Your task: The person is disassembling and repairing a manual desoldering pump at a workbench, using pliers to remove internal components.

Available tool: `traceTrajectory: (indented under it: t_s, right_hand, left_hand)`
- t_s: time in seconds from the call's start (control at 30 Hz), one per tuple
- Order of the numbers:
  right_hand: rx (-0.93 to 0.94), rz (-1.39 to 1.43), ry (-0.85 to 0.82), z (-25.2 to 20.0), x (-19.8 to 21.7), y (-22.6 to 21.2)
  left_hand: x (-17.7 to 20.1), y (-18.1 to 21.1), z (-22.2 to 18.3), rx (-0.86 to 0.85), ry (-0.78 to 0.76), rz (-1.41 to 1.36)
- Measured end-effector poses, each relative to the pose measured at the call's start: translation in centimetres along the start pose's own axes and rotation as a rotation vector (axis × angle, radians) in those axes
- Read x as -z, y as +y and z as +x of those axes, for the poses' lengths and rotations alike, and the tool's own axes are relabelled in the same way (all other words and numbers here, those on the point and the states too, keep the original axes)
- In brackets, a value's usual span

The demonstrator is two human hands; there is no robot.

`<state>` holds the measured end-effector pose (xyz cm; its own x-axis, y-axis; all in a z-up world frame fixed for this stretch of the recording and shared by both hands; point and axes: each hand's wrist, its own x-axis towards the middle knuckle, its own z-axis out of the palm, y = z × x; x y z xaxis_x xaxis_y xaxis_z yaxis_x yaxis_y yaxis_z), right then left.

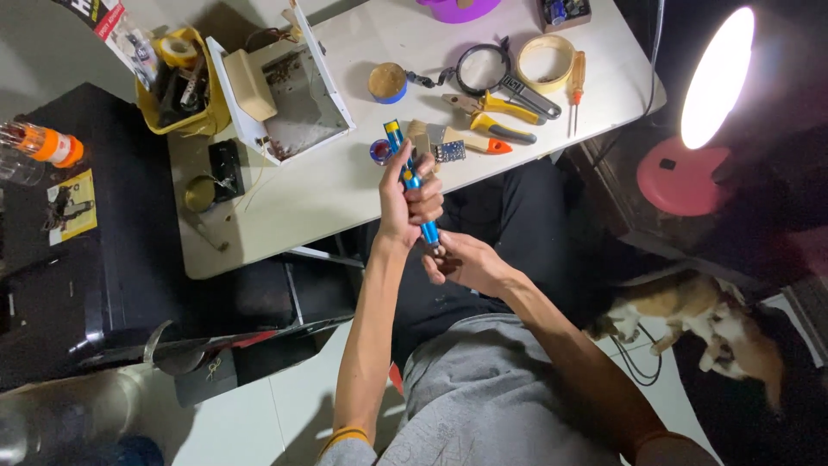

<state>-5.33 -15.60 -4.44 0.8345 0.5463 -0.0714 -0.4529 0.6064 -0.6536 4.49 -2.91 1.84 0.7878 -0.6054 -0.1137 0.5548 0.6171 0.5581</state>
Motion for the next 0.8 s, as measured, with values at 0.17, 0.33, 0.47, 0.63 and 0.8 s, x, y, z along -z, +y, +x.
traceTrajectory:
  t_s: [0.17, 0.33, 0.47, 0.63, 0.8]
  right_hand:
    - [-0.067, 0.094, 0.103, -0.6, -2.8, -0.1]
    - [-0.097, 0.219, -0.022, -0.7, -2.2, 1.5]
    - [-0.09, 0.339, -0.123, -0.5, -0.8, 3.1]
    - [-0.051, 0.396, -0.169, -1.1, -1.3, 3.6]
    - [0.025, 0.359, -0.155, -2.1, -3.1, 1.4]
  left_hand:
    - [2.8, -0.6, 0.5, 0.211, -0.28, -0.474]
    - [3.0, -1.2, 0.8, 0.325, -0.443, -0.759]
    - [2.0, -1.2, 1.0, 0.337, -0.59, -0.801]
    - [-0.1, -1.1, 0.8, 0.406, -0.645, -0.834]
    - [-1.5, -0.1, -0.4, 0.282, -0.355, -0.521]
